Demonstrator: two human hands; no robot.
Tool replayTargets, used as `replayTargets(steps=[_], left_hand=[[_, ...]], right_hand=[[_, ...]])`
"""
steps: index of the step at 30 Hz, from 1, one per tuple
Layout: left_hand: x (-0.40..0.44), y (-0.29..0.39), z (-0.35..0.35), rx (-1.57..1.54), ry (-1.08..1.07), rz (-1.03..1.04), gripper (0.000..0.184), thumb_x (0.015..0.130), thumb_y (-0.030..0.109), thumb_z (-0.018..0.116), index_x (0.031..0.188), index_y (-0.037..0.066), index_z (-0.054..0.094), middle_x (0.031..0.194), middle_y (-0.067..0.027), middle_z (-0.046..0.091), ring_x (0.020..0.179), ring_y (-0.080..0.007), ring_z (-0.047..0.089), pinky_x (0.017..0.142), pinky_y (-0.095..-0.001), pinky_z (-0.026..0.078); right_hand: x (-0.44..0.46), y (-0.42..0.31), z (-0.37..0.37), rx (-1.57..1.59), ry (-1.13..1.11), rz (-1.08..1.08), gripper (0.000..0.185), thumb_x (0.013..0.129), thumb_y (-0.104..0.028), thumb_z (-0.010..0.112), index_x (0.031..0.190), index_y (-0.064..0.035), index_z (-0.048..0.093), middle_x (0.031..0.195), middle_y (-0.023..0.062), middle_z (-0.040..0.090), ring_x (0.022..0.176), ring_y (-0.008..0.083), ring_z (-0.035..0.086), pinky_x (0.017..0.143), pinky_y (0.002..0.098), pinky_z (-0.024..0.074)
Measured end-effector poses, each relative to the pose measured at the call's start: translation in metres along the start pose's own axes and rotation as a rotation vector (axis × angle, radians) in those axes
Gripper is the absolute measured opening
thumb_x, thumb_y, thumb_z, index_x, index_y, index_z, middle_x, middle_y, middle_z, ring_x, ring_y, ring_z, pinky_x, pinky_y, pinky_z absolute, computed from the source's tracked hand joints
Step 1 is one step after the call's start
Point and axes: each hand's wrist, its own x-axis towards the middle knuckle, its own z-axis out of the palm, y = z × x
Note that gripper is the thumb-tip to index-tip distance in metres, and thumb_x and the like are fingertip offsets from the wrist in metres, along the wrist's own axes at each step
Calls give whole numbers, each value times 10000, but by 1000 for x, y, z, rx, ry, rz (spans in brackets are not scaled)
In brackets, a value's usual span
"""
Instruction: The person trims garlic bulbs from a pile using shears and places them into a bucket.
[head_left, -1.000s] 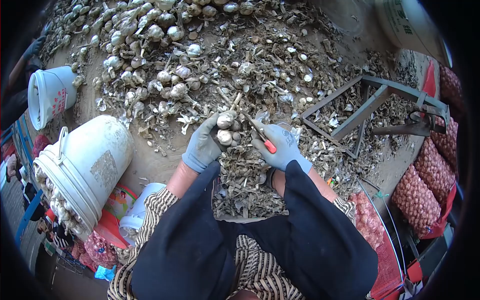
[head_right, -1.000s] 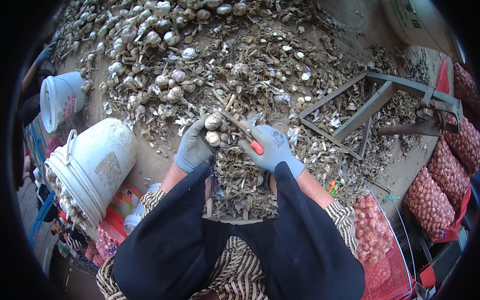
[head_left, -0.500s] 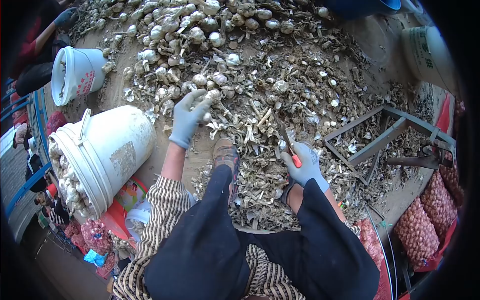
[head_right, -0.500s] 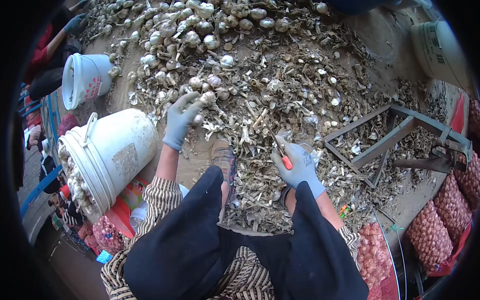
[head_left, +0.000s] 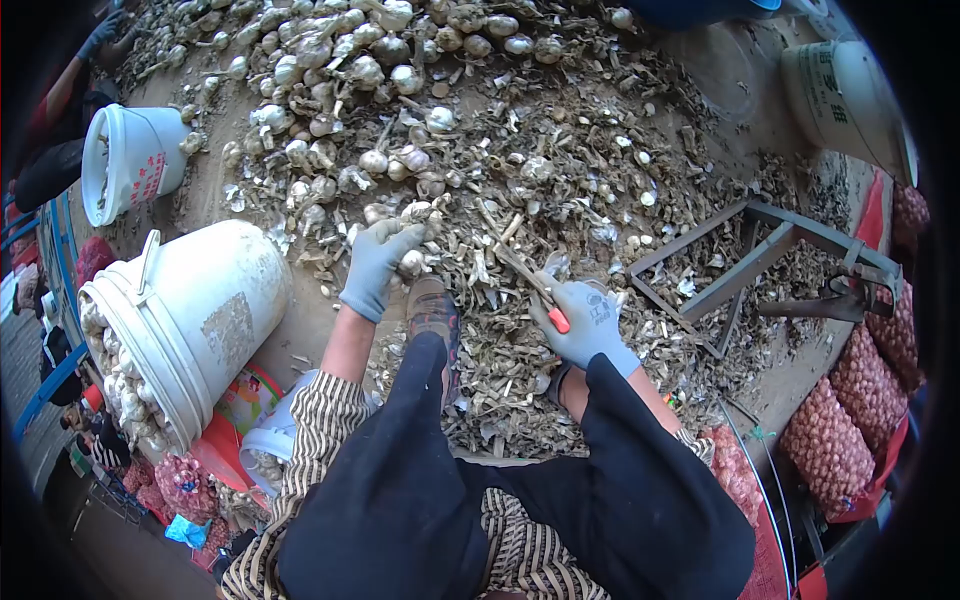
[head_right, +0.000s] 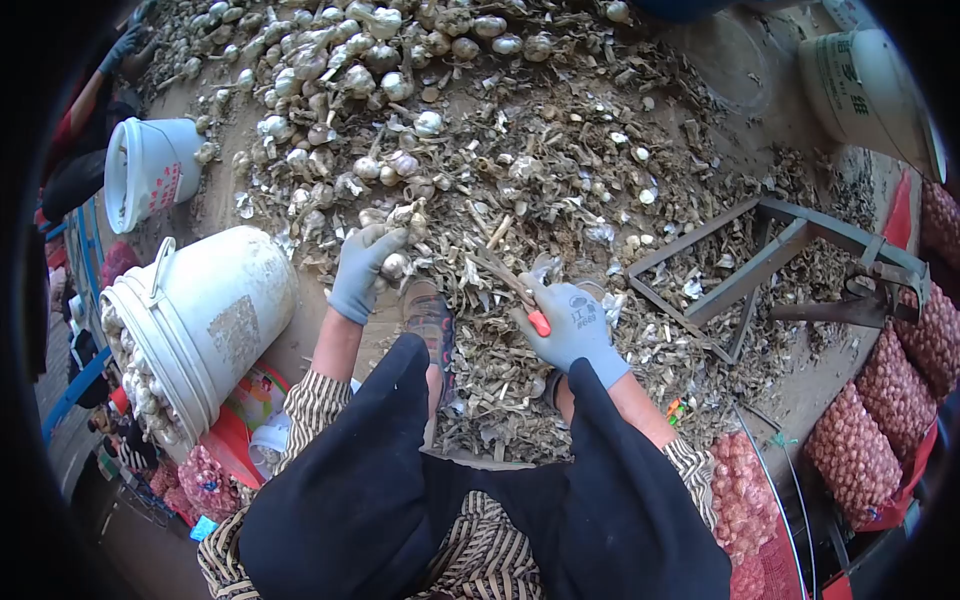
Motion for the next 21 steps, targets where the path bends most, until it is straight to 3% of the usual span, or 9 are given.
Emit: replayTargets(steps=[4,8,9,12,14,15,17,18,21], left_hand=[[-33,-3,37,75,-83,-48,325,874,230,820,998,-17,649,771,-24,672,585,-59,602,496,-199,465],[-37,-23,49,277,-126,6,327,853,207,836,1001,-2,633,734,-8,651,574,-28,565,490,-183,431],[-42,-21,51,126,-158,-59,331,856,215,831,1012,0,634,761,-3,655,609,-30,576,508,-190,433],[-49,-3,52,-30,-175,-148,307,852,196,823,1013,5,645,816,-4,661,663,-28,580,558,-203,457],[-45,-24,47,-39,-189,-73,292,843,175,822,1006,13,643,832,-9,663,664,-27,573,567,-200,460],[-50,-19,53,106,-163,-15,289,848,188,817,998,16,641,807,2,658,653,-29,568,563,-201,458],[-50,-30,61,304,-132,95,329,837,233,833,979,14,633,780,4,657,638,-27,560,555,-204,453],[-59,-15,76,251,-160,34,372,808,262,851,977,21,624,721,0,637,611,-45,555,537,-238,456],[-51,-21,82,813,-78,424,460,742,326,842,1013,31,614,723,-77,619,640,-191,629,606,-353,512]], right_hand=[[6,-4,-4,-166,47,-46,551,905,-399,704,1342,-84,590,858,128,659,839,320,643,736,461,487],[10,-5,-6,-120,53,-84,552,897,-380,716,1347,-87,586,811,112,658,784,315,660,665,450,489],[9,-2,-5,-94,43,-121,513,920,-374,707,1343,-108,593,785,115,676,743,317,678,633,427,503],[-1,-5,-2,393,50,260,358,970,-360,672,1246,-132,664,758,103,702,658,260,690,611,354,512],[4,-2,-8,621,7,450,347,974,-366,667,1203,-106,682,721,67,672,628,191,651,606,345,494],[8,-8,-12,808,18,516,400,946,-398,702,1200,-89,678,700,54,639,637,158,616,619,350,489],[12,-3,-3,650,36,371,456,908,-426,743,1193,-77,679,715,61,634,671,155,616,647,355,492],[18,-17,-15,682,6,330,498,868,-427,780,1195,-66,674,747,71,633,690,193,621,666,365,496],[31,-34,-28,514,97,106,470,861,-336,774,1236,-74,667,850,128,689,800,289,686,726,392,527]])
